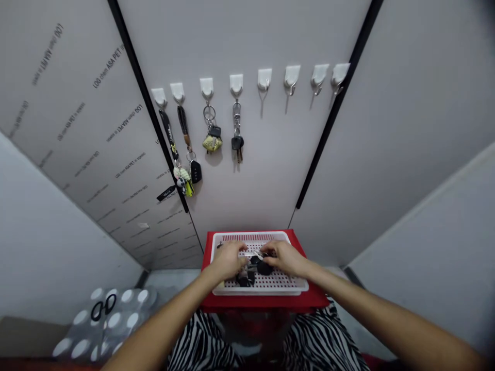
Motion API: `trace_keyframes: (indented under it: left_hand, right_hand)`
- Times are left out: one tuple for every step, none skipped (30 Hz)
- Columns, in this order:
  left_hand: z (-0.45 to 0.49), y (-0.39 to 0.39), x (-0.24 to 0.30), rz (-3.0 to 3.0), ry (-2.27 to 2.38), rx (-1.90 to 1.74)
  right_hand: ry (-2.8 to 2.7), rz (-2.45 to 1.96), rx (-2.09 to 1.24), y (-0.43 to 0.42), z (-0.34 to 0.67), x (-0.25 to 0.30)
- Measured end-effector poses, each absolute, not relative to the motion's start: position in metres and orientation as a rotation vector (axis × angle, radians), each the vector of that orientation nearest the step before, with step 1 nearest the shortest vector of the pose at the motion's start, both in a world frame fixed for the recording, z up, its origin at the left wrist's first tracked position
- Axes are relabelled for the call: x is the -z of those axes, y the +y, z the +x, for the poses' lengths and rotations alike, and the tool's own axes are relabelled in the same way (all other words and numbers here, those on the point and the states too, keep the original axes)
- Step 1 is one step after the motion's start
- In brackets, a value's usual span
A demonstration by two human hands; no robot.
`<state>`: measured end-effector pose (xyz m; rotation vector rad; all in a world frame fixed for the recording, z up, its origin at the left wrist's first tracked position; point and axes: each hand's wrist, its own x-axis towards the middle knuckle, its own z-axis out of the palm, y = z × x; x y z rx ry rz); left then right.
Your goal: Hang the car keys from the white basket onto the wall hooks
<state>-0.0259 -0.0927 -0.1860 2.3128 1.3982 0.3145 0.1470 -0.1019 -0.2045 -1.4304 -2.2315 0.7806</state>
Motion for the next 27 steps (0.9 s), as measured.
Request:
trace_keyframes:
  left_hand:
    - [-0.023, -0.097, 0.192, 2.356, 1.389, -0.264]
    - [-0.019, -0.100, 0.195, 2.390, 1.382, -0.215]
    - [-0.016, -0.103, 0.198, 2.418, 1.376, -0.172]
    - [-0.014, -0.104, 0.200, 2.435, 1.375, -0.133]
    - [-0.012, -0.105, 0.200, 2.444, 1.376, -0.098]
    - [-0.011, -0.105, 0.201, 2.445, 1.380, -0.069]
    - [-0.011, -0.104, 0.200, 2.438, 1.386, -0.049]
    - [-0.013, -0.103, 0.200, 2.422, 1.393, -0.031]
    - [-0.016, -0.102, 0.199, 2.401, 1.402, -0.010]
    - [-0.019, -0.101, 0.198, 2.380, 1.409, 0.015]
    - [-0.022, -0.100, 0.196, 2.370, 1.405, 0.032]
    - [-0.026, -0.099, 0.195, 2.373, 1.388, 0.034]
    - [-0.028, -0.098, 0.193, 2.382, 1.364, 0.022]
    - [-0.030, -0.098, 0.191, 2.391, 1.338, -0.005]
    - [-0.030, -0.098, 0.190, 2.394, 1.319, -0.047]
    - [-0.029, -0.098, 0.188, 2.389, 1.303, -0.102]
    - [-0.027, -0.098, 0.188, 2.377, 1.293, -0.162]
    - [-0.025, -0.098, 0.188, 2.362, 1.284, -0.224]
    - [-0.021, -0.097, 0.189, 2.344, 1.269, -0.282]
    - [-0.018, -0.097, 0.190, 2.324, 1.250, -0.330]
    - [-0.014, -0.096, 0.192, 2.299, 1.231, -0.367]
    - [-0.010, -0.096, 0.193, 2.267, 1.217, -0.397]
    - [-0.006, -0.095, 0.195, 2.228, 1.206, -0.428]
    - [-0.003, -0.093, 0.195, 2.182, 1.199, -0.468]
    - [0.000, -0.092, 0.195, 2.129, 1.199, -0.522]
    - [0.002, -0.090, 0.194, 2.071, 1.207, -0.591]
    - [0.003, -0.088, 0.193, 2.015, 1.215, -0.665]
  right_hand:
    - [-2.287, -1.451, -0.694, -0.106, 0.146, 0.207]
    - [-2.334, -1.477, -0.621, -0.109, 0.146, 0.208]
    - [-2.381, -1.502, -0.576, -0.110, 0.145, 0.207]
    - [-2.429, -1.517, -0.562, -0.110, 0.145, 0.205]
    - [-2.480, -1.517, -0.575, -0.109, 0.146, 0.203]
    - [-2.530, -1.494, -0.595, -0.108, 0.147, 0.201]
    - [-2.573, -1.455, -0.615, -0.107, 0.149, 0.200]
    - [-2.605, -1.410, -0.630, -0.106, 0.152, 0.200]
    - [-2.621, -1.379, -0.634, -0.105, 0.155, 0.200]
    - [-2.625, -1.367, -0.631, -0.105, 0.157, 0.201]
    - [-2.618, -1.374, -0.627, -0.105, 0.160, 0.203]
    - [-2.602, -1.397, -0.625, -0.105, 0.162, 0.204]
    - [-2.579, -1.429, -0.627, -0.104, 0.163, 0.205]
    - [-2.549, -1.458, -0.637, -0.104, 0.163, 0.205]
    - [-2.506, -1.484, -0.658, -0.103, 0.163, 0.205]
    - [-2.454, -1.498, -0.694, -0.102, 0.162, 0.205]
    - [-2.397, -1.501, -0.744, -0.100, 0.161, 0.203]
    - [-2.342, -1.493, -0.803, -0.099, 0.160, 0.201]
    - [-2.289, -1.477, -0.863, -0.098, 0.158, 0.198]
    - [-2.238, -1.458, -0.912, -0.096, 0.156, 0.195]
    - [-2.185, -1.442, -0.943, -0.095, 0.154, 0.191]
    - [-2.126, -1.429, -0.956, -0.094, 0.153, 0.187]
    - [-2.058, -1.420, -0.959, -0.093, 0.151, 0.182]
    - [-1.984, -1.408, -0.962, -0.091, 0.150, 0.178]
    - [-1.911, -1.385, -0.980, -0.090, 0.149, 0.174]
    - [-1.842, -1.354, -1.018, -0.088, 0.148, 0.169]
    - [-1.779, -1.311, -1.071, -0.086, 0.148, 0.165]
